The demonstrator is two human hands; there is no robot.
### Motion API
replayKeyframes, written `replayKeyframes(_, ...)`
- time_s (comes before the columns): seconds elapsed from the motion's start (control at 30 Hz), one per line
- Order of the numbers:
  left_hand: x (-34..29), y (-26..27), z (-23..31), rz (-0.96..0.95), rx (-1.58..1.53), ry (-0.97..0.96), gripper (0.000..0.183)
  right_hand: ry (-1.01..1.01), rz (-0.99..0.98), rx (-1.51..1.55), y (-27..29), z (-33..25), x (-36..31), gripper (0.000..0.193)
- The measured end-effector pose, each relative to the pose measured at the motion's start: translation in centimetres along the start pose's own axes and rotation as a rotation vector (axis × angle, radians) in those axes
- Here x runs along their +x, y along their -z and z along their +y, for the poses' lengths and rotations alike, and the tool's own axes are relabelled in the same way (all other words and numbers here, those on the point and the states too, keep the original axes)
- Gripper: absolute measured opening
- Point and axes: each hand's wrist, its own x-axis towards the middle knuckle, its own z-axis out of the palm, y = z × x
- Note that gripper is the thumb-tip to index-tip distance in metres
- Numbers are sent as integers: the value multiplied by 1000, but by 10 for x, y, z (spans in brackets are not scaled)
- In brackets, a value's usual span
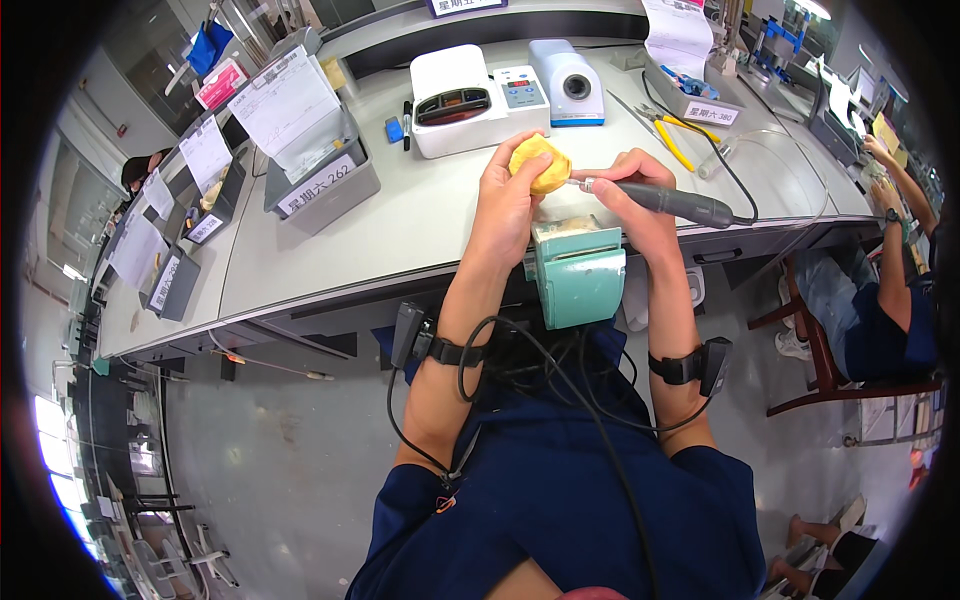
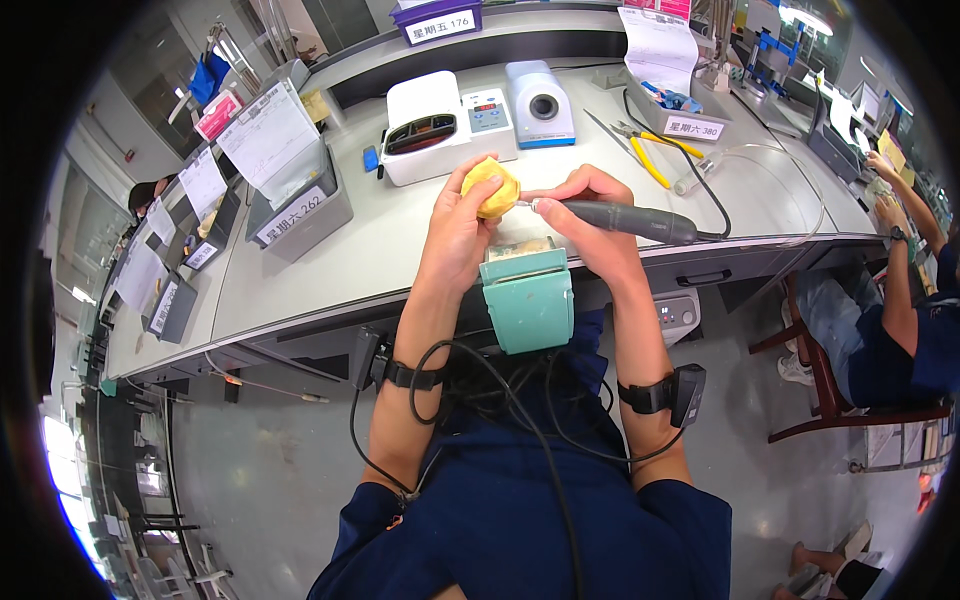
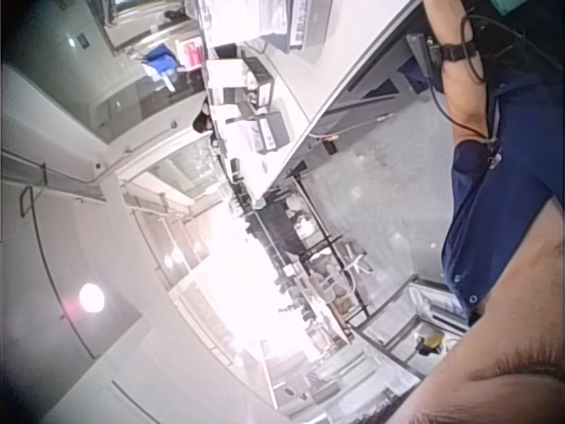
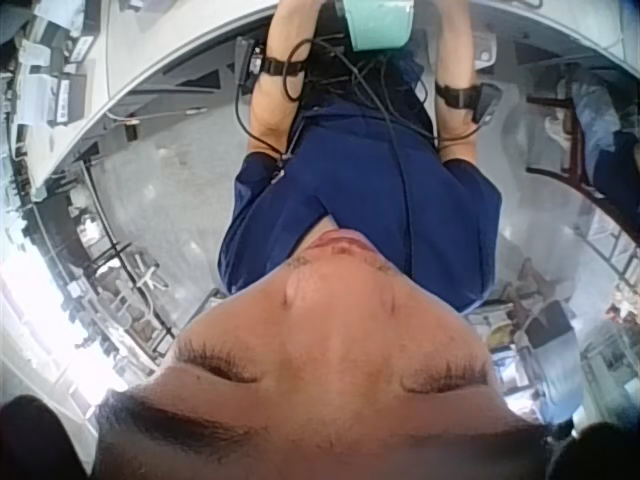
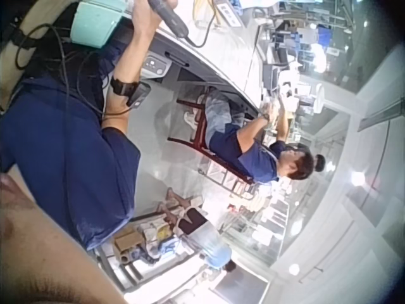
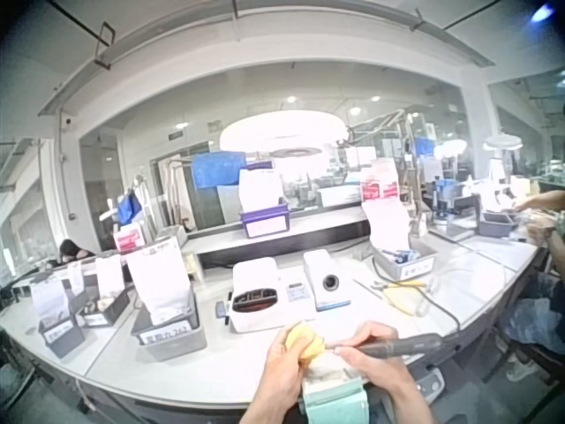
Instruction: Using a rotary tool to polish and refine the edges of dental mold casts.
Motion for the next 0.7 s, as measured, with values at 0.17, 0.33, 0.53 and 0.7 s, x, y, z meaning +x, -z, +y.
replayKeyframes(0.17,-3,-1,3,-19,-12,9,38,-69,143,134,-17,-18,2,9)
replayKeyframes(0.33,-3,-2,3,-2,17,5,37,12,54,72,-9,-13,1,9)
replayKeyframes(0.53,-3,0,1,-10,4,14,37,28,88,82,-17,-19,2,9)
replayKeyframes(0.7,-3,-1,3,-10,24,13,36,-29,115,74,-13,-16,1,9)
